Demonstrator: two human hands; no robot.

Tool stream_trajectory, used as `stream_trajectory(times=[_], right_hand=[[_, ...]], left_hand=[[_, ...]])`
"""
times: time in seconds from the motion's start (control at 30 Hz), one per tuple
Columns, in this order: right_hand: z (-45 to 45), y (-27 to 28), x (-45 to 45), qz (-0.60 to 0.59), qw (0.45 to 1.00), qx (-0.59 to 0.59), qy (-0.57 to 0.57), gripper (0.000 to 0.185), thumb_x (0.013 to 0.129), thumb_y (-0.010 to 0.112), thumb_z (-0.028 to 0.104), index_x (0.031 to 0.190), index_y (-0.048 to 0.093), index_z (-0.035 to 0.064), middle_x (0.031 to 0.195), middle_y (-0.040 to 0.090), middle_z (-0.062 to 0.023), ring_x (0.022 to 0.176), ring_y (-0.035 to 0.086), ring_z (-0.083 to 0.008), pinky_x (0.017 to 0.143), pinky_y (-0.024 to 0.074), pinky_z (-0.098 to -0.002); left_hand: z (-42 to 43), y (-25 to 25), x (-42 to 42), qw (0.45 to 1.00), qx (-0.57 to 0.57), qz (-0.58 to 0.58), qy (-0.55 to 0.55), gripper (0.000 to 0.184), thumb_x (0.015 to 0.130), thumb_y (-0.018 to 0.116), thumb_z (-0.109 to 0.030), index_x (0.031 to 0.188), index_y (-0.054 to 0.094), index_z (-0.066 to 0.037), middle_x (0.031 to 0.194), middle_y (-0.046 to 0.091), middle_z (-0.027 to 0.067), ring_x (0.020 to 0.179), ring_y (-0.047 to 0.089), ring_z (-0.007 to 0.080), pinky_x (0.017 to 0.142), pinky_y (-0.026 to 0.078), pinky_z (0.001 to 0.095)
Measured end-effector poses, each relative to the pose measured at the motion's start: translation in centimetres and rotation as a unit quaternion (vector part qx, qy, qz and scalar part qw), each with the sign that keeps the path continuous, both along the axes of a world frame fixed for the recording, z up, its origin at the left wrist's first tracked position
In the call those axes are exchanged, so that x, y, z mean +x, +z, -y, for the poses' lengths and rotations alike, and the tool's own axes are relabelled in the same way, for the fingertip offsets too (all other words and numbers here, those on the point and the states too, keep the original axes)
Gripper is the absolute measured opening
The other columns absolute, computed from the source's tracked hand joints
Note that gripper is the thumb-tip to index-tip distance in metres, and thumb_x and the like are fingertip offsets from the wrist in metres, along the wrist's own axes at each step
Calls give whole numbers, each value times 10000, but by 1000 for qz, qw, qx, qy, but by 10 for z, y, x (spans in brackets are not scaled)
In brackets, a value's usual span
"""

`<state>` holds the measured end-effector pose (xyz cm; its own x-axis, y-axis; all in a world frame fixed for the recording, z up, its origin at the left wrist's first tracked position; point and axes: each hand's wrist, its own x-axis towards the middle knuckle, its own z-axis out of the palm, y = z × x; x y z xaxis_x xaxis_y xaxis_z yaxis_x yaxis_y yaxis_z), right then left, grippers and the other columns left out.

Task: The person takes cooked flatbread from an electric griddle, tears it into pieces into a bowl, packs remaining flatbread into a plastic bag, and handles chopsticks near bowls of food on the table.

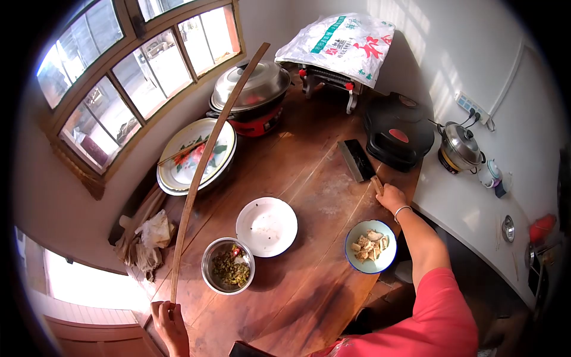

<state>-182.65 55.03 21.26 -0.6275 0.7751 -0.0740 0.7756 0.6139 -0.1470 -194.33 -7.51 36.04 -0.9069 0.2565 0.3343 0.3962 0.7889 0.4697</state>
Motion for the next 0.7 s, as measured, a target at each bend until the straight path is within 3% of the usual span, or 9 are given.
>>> stream_trajectory(times=[0.03,0.17,0.5,0.7], right_hand=[[1,3,0,-7,1000,-11,1,336,739,650,308,936,576,46,926,631,-159,904,600,-320,791,478,-397],[1,2,-2,-10,1000,-17,9,314,734,665,285,917,587,42,925,630,-164,898,599,-326,786,478,-400],[17,7,-49,2,993,31,115,265,714,682,255,872,611,55,919,619,-161,866,597,-318,750,474,-400],[34,8,-85,-27,986,39,159,234,723,669,184,911,612,56,942,612,-137,890,587,-316,769,462,-398]], left_hand=[[-3,4,2,1000,-7,-11,-3,92,777,584,16,827,507,8,810,455,110,689,486,239,551,415,315],[-6,10,4,998,-30,-58,-22,105,761,589,25,829,512,6,807,467,111,661,490,237,526,403,323],[2,1,6,1000,8,-22,9,111,738,623,27,806,536,14,790,483,96,622,489,198,513,396,294],[12,-3,9,999,-18,-31,36,132,717,646,12,801,546,-4,803,498,97,618,494,223,576,394,320]])
